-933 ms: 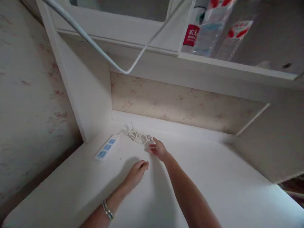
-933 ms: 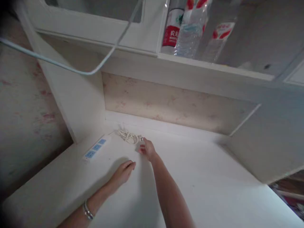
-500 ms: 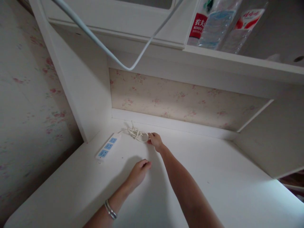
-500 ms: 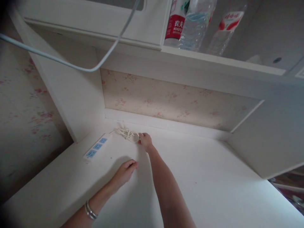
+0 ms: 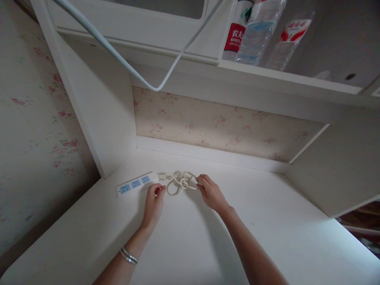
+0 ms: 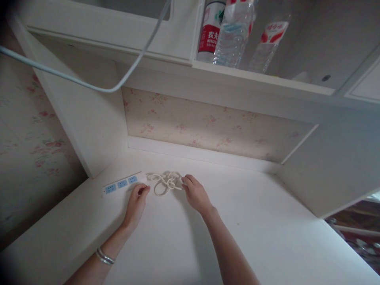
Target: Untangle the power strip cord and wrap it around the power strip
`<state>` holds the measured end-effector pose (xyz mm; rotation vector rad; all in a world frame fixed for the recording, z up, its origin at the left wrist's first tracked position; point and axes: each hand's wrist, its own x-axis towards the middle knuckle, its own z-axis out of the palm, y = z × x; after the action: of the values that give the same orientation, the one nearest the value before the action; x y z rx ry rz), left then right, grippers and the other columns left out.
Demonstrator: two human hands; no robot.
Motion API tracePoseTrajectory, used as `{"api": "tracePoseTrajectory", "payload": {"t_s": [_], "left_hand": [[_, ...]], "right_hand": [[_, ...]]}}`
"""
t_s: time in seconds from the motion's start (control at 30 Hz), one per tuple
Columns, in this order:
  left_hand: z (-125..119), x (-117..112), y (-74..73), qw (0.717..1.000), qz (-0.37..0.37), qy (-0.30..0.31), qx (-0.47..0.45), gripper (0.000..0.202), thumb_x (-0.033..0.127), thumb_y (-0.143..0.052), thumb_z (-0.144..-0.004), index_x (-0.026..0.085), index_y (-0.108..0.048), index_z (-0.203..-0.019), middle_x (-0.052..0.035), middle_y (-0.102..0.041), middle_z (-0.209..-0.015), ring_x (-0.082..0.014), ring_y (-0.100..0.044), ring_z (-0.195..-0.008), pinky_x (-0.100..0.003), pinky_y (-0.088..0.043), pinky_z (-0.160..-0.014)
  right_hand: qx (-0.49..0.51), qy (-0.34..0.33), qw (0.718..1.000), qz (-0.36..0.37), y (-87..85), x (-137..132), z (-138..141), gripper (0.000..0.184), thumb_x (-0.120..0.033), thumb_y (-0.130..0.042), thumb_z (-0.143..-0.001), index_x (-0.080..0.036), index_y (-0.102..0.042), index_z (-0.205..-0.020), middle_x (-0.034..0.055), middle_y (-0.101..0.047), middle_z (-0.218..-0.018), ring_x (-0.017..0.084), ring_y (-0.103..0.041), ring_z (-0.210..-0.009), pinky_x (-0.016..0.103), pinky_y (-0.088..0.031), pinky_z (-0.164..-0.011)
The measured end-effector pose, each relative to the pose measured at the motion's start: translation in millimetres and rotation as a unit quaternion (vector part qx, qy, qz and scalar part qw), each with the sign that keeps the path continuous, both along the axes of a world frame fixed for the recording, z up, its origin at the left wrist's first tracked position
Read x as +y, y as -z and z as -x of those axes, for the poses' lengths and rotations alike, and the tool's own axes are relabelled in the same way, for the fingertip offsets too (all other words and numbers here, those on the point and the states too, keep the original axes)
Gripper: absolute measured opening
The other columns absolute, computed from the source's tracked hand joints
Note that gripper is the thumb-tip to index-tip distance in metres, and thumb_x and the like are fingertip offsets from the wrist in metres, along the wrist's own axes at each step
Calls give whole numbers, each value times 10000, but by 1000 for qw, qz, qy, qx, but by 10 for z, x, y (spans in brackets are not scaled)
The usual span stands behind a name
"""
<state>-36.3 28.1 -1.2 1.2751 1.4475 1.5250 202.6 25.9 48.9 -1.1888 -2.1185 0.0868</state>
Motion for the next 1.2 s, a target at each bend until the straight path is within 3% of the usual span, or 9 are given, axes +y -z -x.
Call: {"api": "tracePoseTrajectory", "payload": {"t_s": [0.13, 0.3, 0.4, 0.5, 0.63, 0.8, 1.0, 1.1, 1.2], "left_hand": [[-6, 16, 59, 992, -35, 14, 124, 354, 446, -559, -802, 177, -584, -1029, -91, -539, -1091, -235, -530, -1022, -397, -440, -914], [-31, -14, 109, 971, -75, 47, 222, 503, 391, -591, -803, 211, -498, -1263, -111, -378, -1395, -266, -328, -1331, -446, -257, -1119], [-53, 8, 176, 976, -45, 107, 184, 573, 354, -611, -792, 196, -447, -1317, -121, -415, -1395, -263, -367, -1316, -443, -281, -1108], [-68, 40, 231, 985, 4, 150, 90, 685, 346, -640, -775, 200, -358, -1382, -135, -465, -1366, -251, -506, -1191, -417, -404, -1006], [-37, 53, 178, 984, 52, 165, -43, 856, 340, -664, -761, 192, -187, -1457, -129, -590, -1216, -187, -624, -977, -338, -478, -881], [19, 10, 13, 970, 106, 215, -30, 580, 454, -628, -767, 137, -513, -1239, -42, -669, -782, -167, -637, -743, -267, -515, -657], [-35, -69, -70, 977, 128, 168, 11, 425, 529, -496, -813, 136, -648, -867, -88, -666, -887, -166, -630, -608, -251, -475, -453], [-72, -152, -139, 963, 107, 249, 19, 297, 412, -567, -779, 139, -678, -748, -101, -671, -977, -198, -644, -784, -276, -513, -583], [-106, -272, -225, 933, 114, 341, -18, 158, 287, -620, -739, 150, -681, -690, -105, -600, -1238, -222, -619, -1004, -331, -477, -867]], "right_hand": [[-90, 22, 994, -56, 113, -356, 1, 410, -35, -400, -869, -208, -499, -1227, 112, -552, -1184, 211, -525, -1029, 373, -488, -880], [-73, 57, 989, -112, 320, -609, 93, 493, 33, -380, -817, -194, -501, -1238, 124, -546, -1177, 225, -505, -1039, 381, -491, -875], [-61, 40, 991, -114, 342, -657, 152, 471, 42, -386, -800, -199, -545, -1173, 116, -544, -1176, 223, -502, -1046, 373, -491, -865], [-58, 9, 991, -121, 301, -663, 186, 456, 48, -391, -786, -205, -575, -1117, 107, -549, -1177, 220, -501, -1045, 371, -492, -857], [-44, -14, 992, -118, 260, -637, 172, 442, 46, -384, -788, -221, -592, -1072, 92, -559, -1166, 218, -501, -1053, 378, -496, -855], [30, 4, 995, -95, 270, -605, 84, 436, 1, -402, -800, -254, -602, -1092, 88, -573, -1138, 209, -539, -1036, 383, -511, -829], [277, 36, 960, -16, 332, -607, -29, 176, -205, -560, -853, -235, -653, -1000, 84, -591, -1052, 196, -585, -985, 329, -552, -745], [392, 60, 913, 93, 379, -556, -92, 352, -320, -601, -841, -256, -580, -1186, 83, -572, -1145, 177, -616, -889, 286, -559, -630], [460, 72, 873, 144, 401, -469, -137, 418, -386, -538, -879, -239, -518, -1269, 97, -531, -1263, 145, -625, -829, 322, -564, -713]]}}
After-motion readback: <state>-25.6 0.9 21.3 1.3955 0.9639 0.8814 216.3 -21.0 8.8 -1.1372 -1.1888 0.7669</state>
